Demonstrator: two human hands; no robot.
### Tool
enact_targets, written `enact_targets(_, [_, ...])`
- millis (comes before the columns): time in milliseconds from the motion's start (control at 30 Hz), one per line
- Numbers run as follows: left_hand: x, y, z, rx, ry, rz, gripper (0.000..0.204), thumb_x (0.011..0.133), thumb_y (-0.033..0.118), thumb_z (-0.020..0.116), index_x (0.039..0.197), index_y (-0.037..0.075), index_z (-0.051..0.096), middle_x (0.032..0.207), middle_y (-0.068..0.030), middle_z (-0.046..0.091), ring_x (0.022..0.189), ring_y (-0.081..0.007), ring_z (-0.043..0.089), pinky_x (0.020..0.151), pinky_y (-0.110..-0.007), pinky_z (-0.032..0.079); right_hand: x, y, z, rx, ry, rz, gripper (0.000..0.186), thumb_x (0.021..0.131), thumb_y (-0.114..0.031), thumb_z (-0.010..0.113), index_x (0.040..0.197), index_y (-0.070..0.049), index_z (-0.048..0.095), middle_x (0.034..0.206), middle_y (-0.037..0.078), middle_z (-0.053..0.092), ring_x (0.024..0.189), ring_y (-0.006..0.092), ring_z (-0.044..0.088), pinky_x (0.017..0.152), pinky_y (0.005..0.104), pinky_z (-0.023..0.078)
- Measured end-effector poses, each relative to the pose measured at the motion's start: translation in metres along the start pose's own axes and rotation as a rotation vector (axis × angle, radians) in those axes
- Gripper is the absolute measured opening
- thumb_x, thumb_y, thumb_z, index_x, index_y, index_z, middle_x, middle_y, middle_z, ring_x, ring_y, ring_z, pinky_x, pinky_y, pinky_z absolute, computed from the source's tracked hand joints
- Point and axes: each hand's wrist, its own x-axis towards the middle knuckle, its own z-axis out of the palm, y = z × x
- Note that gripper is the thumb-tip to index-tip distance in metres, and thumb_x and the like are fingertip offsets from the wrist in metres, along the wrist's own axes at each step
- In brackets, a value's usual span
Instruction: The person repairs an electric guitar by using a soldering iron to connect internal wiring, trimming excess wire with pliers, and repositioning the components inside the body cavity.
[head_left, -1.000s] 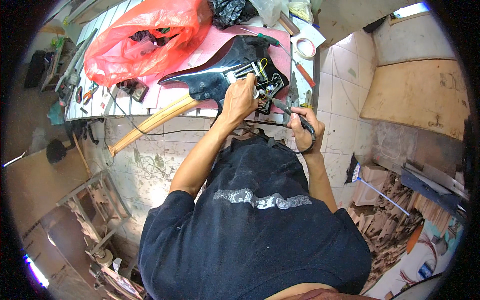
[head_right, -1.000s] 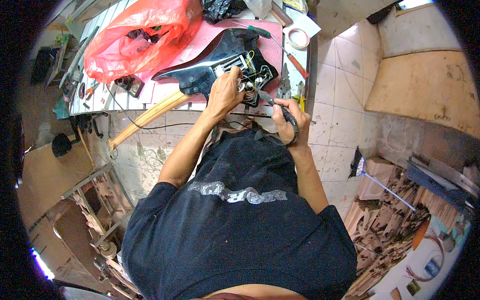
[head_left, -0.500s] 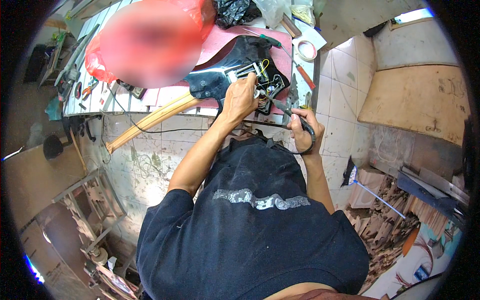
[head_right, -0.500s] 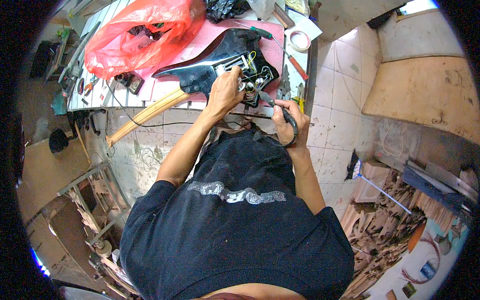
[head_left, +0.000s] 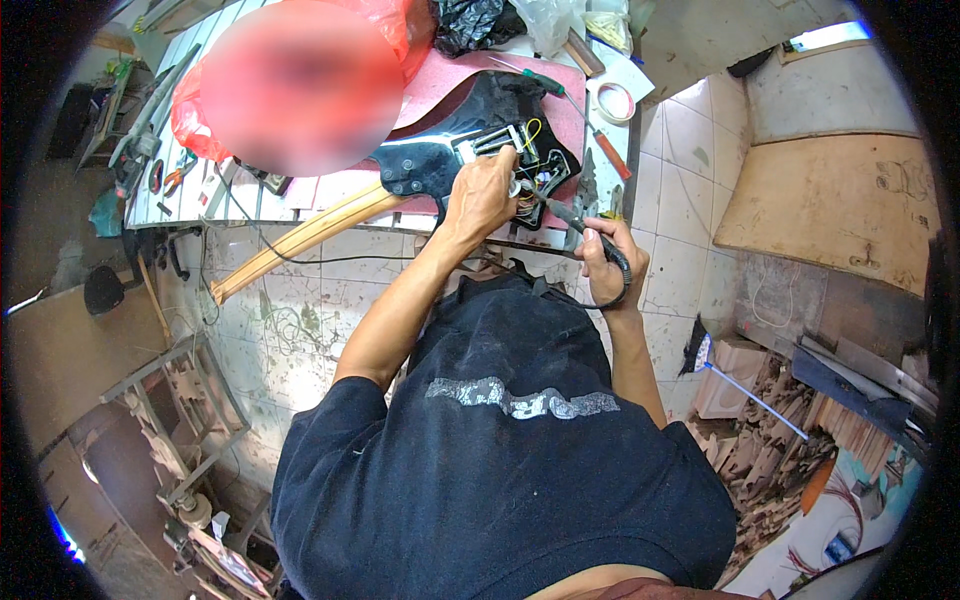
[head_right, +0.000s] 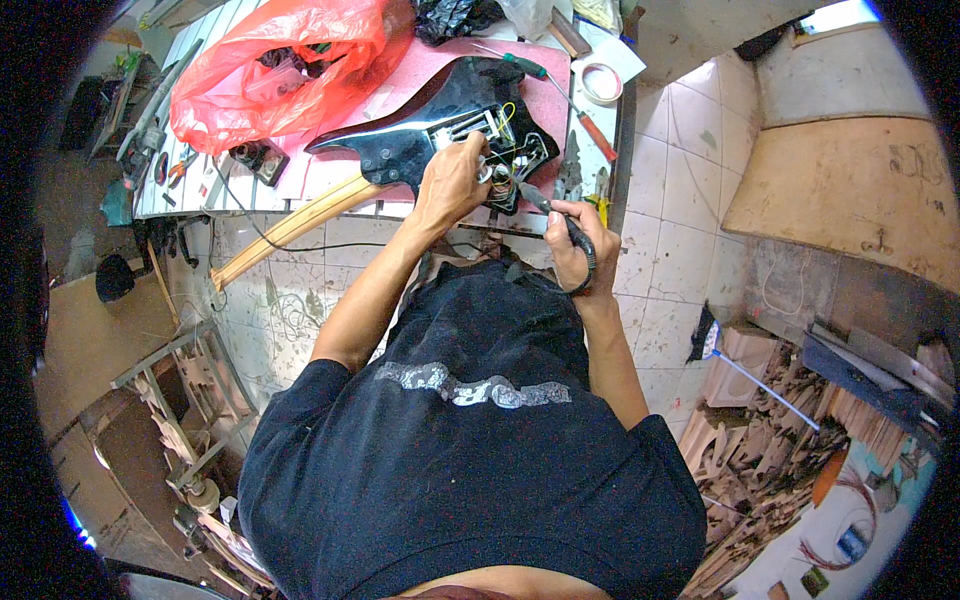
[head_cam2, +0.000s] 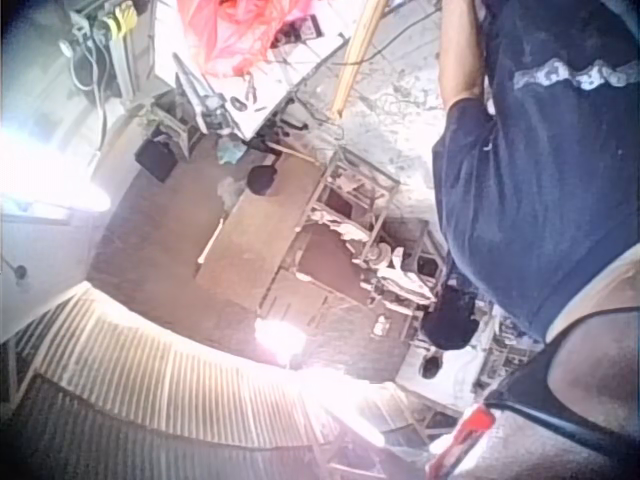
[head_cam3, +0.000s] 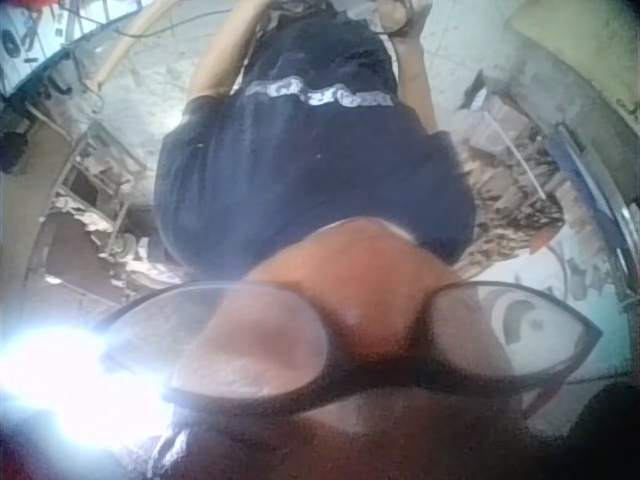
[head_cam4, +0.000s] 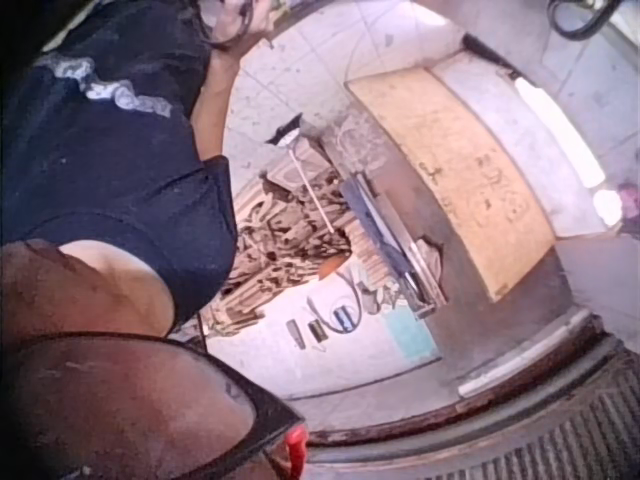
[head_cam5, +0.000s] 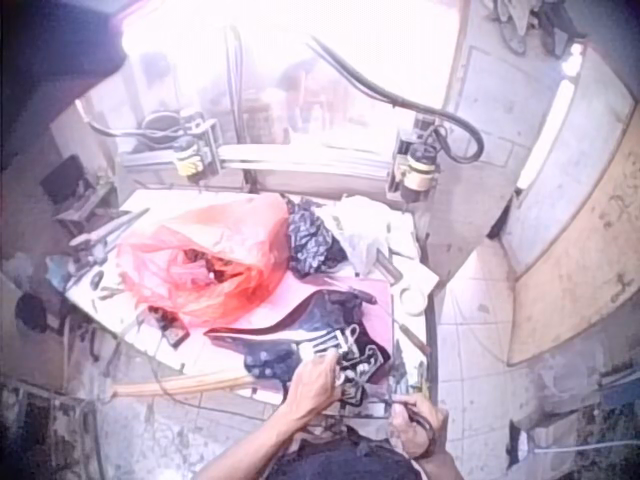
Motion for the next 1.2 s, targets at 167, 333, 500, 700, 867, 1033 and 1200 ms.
enact_targets(167, [0.000,0.002,-0.003,0.008,0.012,0.026,0.036,0.077,0.010,0.074,0.105,0.002,0.052,0.085,-0.0235,0.067,0.083,-0.0438,0.067,0.074,-0.052,0.052,0.000,0.000,0.001,-0.001,0.004,-0.010,0.023,0.099,-0.020,0.064,0.107,0.001,0.068,0.068,0.007,0.070,0.052,0.0077,0.059,0.050,0.0245,0.047])
enact_targets(333, [0.000,0.007,-0.003,0.004,0.027,0.037,0.031,0.072,0.000,0.069,0.096,0.001,0.050,0.082,-0.0215,0.067,0.081,-0.0429,0.066,0.073,-0.052,0.051,-0.001,-0.001,0.001,0.000,0.004,-0.017,0.023,0.099,-0.020,0.064,0.107,0.001,0.068,0.068,0.007,0.070,0.053,0.0079,0.060,0.050,0.0243,0.048])
enact_targets(500, [0.001,0.003,0.000,0.031,-0.015,0.035,0.038,0.077,0.010,0.075,0.107,0.001,0.054,0.084,-0.0244,0.067,0.083,-0.0440,0.067,0.073,-0.052,0.052,-0.001,-0.001,0.002,-0.006,0.001,0.002,0.024,0.099,-0.021,0.064,0.107,0.002,0.068,0.068,0.007,0.070,0.053,0.0080,0.061,0.051,0.0242,0.049])
enact_targets(700, [0.001,-0.002,0.006,0.010,0.017,0.079,0.038,0.076,0.007,0.074,0.107,0.001,0.053,0.082,-0.0241,0.066,0.082,-0.0440,0.067,0.073,-0.053,0.052,-0.001,-0.001,0.001,-0.035,-0.014,-0.021,0.024,0.098,-0.021,0.065,0.107,0.001,0.069,0.068,0.006,0.070,0.052,0.0081,0.061,0.051,0.0243,0.049])
enact_targets(867, [0.001,-0.001,0.004,0.024,-0.005,0.055,0.039,0.074,0.008,0.074,0.107,0.001,0.053,0.081,-0.0242,0.066,0.081,-0.0441,0.067,0.071,-0.053,0.052,-0.001,-0.004,0.002,-0.041,-0.003,-0.024,0.024,0.099,-0.021,0.065,0.107,0.001,0.069,0.068,0.006,0.070,0.052,0.0083,0.062,0.050,0.0240,0.049])
enact_targets(1033, [0.000,0.000,0.004,0.019,0.017,0.071,0.039,0.074,0.007,0.074,0.106,0.001,0.052,0.079,-0.0245,0.065,0.078,-0.0445,0.066,0.070,-0.053,0.051,-0.001,-0.003,0.002,-0.047,-0.007,-0.058,0.024,0.099,-0.021,0.065,0.108,0.001,0.069,0.068,0.005,0.070,0.053,0.0081,0.062,0.051,0.0241,0.049])
enact_targets(1200, [-0.001,-0.002,0.005,0.024,0.017,0.081,0.039,0.073,0.006,0.073,0.105,0.001,0.052,0.078,-0.0238,0.065,0.077,-0.0441,0.066,0.069,-0.053,0.051,-0.003,-0.004,0.003,-0.067,-0.009,-0.076,0.024,0.098,-0.021,0.065,0.108,0.001,0.069,0.068,0.005,0.070,0.053,0.0086,0.063,0.051,0.0247,0.050])
